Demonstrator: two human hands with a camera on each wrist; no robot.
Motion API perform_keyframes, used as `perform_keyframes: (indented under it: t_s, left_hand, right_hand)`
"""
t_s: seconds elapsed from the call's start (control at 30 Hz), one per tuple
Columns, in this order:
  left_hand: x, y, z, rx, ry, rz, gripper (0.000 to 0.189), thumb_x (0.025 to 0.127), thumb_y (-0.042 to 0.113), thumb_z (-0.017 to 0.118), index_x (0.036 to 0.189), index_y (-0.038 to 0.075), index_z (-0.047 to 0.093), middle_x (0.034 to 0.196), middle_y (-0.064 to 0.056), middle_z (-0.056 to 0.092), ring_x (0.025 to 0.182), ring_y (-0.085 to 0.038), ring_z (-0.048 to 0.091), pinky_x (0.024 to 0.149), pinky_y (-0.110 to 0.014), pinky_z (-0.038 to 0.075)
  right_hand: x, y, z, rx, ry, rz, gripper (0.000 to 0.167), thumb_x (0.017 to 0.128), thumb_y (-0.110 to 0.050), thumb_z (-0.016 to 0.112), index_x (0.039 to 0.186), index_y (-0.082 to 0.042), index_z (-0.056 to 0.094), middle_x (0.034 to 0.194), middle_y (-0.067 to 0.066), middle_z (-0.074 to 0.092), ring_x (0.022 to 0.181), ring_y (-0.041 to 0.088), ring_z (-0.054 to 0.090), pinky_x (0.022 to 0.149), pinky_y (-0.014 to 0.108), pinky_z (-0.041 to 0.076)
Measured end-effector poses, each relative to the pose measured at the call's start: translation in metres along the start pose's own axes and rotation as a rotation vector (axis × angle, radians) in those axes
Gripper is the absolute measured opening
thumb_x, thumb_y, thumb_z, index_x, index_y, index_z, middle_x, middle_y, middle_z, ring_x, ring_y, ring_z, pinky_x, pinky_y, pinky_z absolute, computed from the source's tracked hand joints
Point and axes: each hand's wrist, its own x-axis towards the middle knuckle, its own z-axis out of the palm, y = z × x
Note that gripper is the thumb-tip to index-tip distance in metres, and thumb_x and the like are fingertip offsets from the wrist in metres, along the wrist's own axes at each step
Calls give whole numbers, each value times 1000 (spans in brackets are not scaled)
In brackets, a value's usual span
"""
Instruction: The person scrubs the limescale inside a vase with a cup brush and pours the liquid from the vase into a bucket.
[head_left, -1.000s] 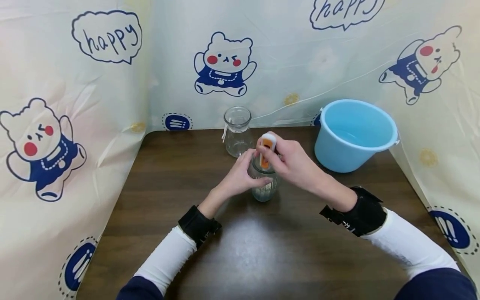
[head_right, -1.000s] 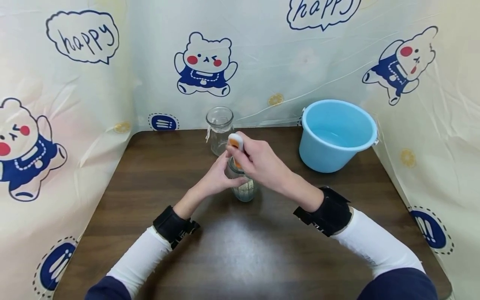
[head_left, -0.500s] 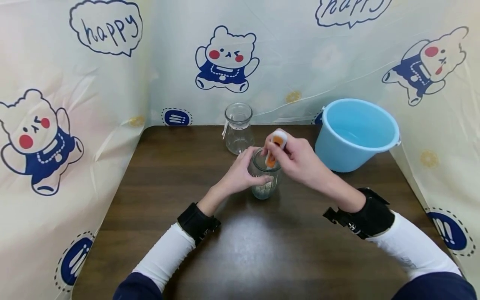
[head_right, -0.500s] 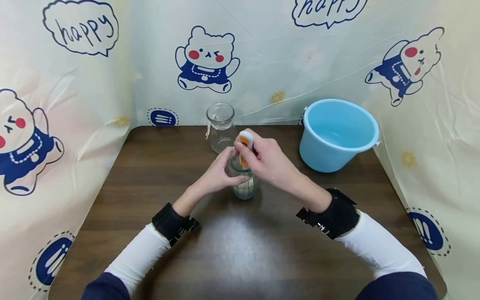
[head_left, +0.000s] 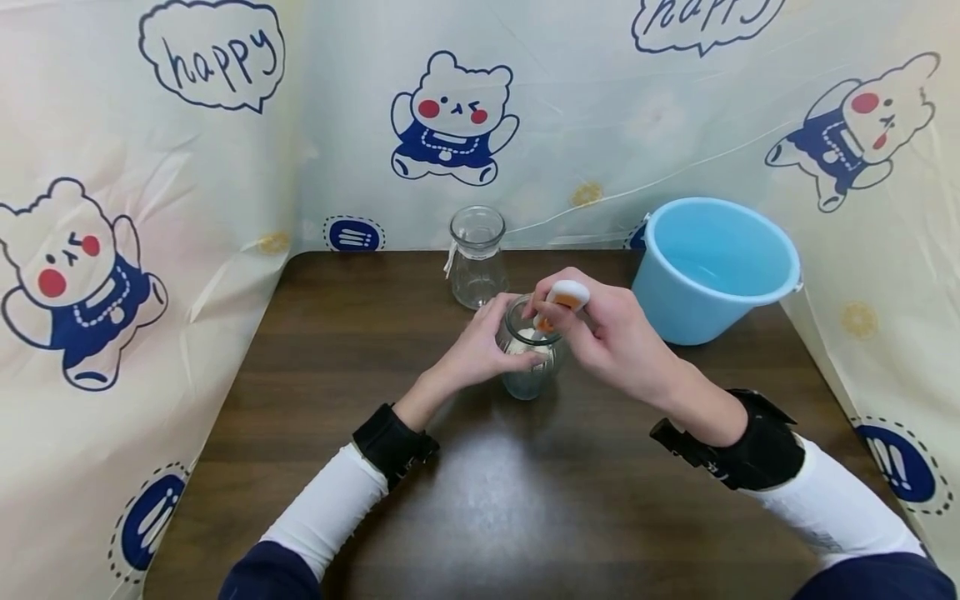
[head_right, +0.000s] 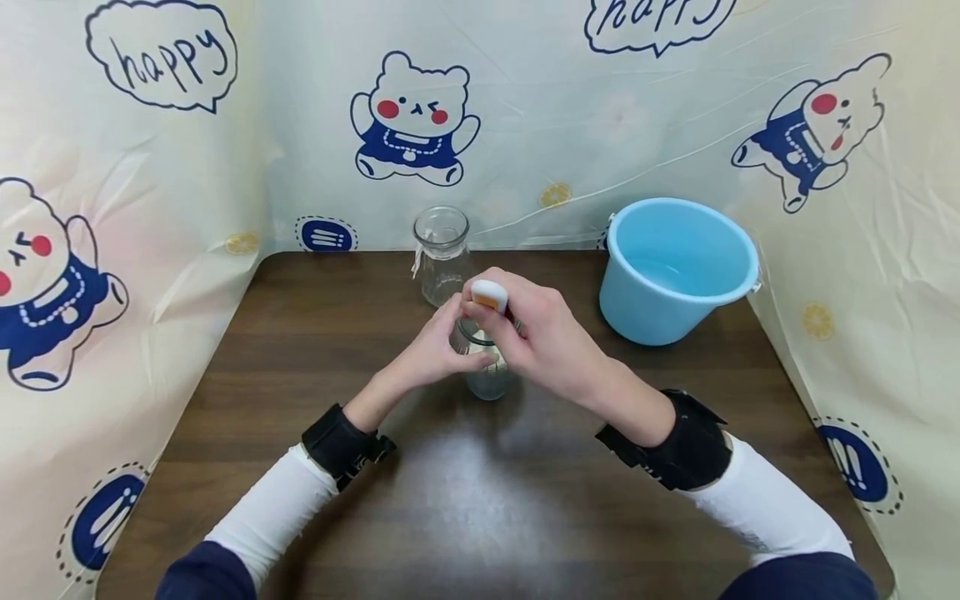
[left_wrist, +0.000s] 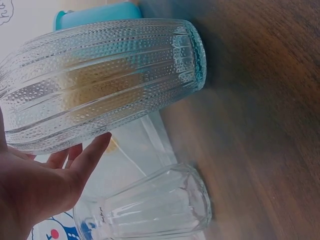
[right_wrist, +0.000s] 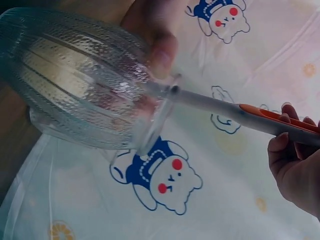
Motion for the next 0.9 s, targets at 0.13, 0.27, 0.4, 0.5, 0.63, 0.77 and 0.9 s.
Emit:
perform_keyframes:
  t_s: [0.13, 0.27, 0.4, 0.5, 0.63, 0.77, 0.9]
  left_hand:
    - [0, 0, 0, 0, -2, -2, 78, 80, 42, 87, 143, 17, 48, 136, -4, 55, 129, -32, 49, 105, -49, 46]
    - [0, 0, 0, 1, -13, -17, 79, 81, 43, 85, 144, 18, 47, 138, -6, 54, 129, -28, 47, 104, -49, 45]
    - [1, 0, 0, 11, -5, -20, 79, 79, 43, 86, 144, 19, 48, 138, -4, 54, 128, -24, 47, 105, -48, 44]
    - [2, 0, -1, 22, 6, -14, 79, 78, 43, 86, 144, 19, 48, 137, -3, 54, 128, -24, 47, 106, -48, 44]
    - [2, 1, -1, 27, 6, -13, 80, 79, 43, 86, 144, 19, 48, 138, -4, 54, 129, -24, 47, 106, -49, 44]
    - [2, -1, -1, 22, 1, -17, 80, 79, 42, 87, 145, 17, 47, 138, -5, 54, 128, -25, 47, 105, -49, 44]
    - [1, -1, -1, 11, 2, -21, 80, 78, 42, 87, 144, 18, 48, 136, -3, 54, 126, -24, 47, 104, -48, 45]
  right_hand:
    - [-1, 3, 2, -14, -1, 39, 21, 95, 10, 66, 112, -2, 62, 103, 8, 74, 89, 14, 71, 85, 25, 57]
    - [-3, -4, -3, -18, 19, -13, 13, 101, -2, 65, 113, -2, 63, 104, 8, 74, 90, 17, 72, 85, 22, 57]
    - [-3, -20, -7, -22, 47, -181, 26, 108, -25, 57, 112, 0, 65, 103, 9, 72, 86, 16, 66, 80, 20, 53]
    - [-4, -26, -4, -51, 65, -268, 32, 110, -28, 52, 111, 0, 65, 102, 9, 70, 82, 14, 60, 75, 22, 48]
    - [-7, -19, 0, -73, 89, -196, 32, 110, -29, 52, 111, 1, 64, 102, 9, 71, 82, 15, 63, 74, 20, 49]
    - [-8, -12, -4, -36, 90, -84, 27, 108, -24, 57, 113, 3, 62, 105, 10, 72, 86, 21, 71, 82, 20, 56]
    - [-5, -21, -11, 5, 101, -102, 30, 107, -25, 57, 113, 5, 60, 105, 12, 72, 87, 21, 72, 83, 24, 58]
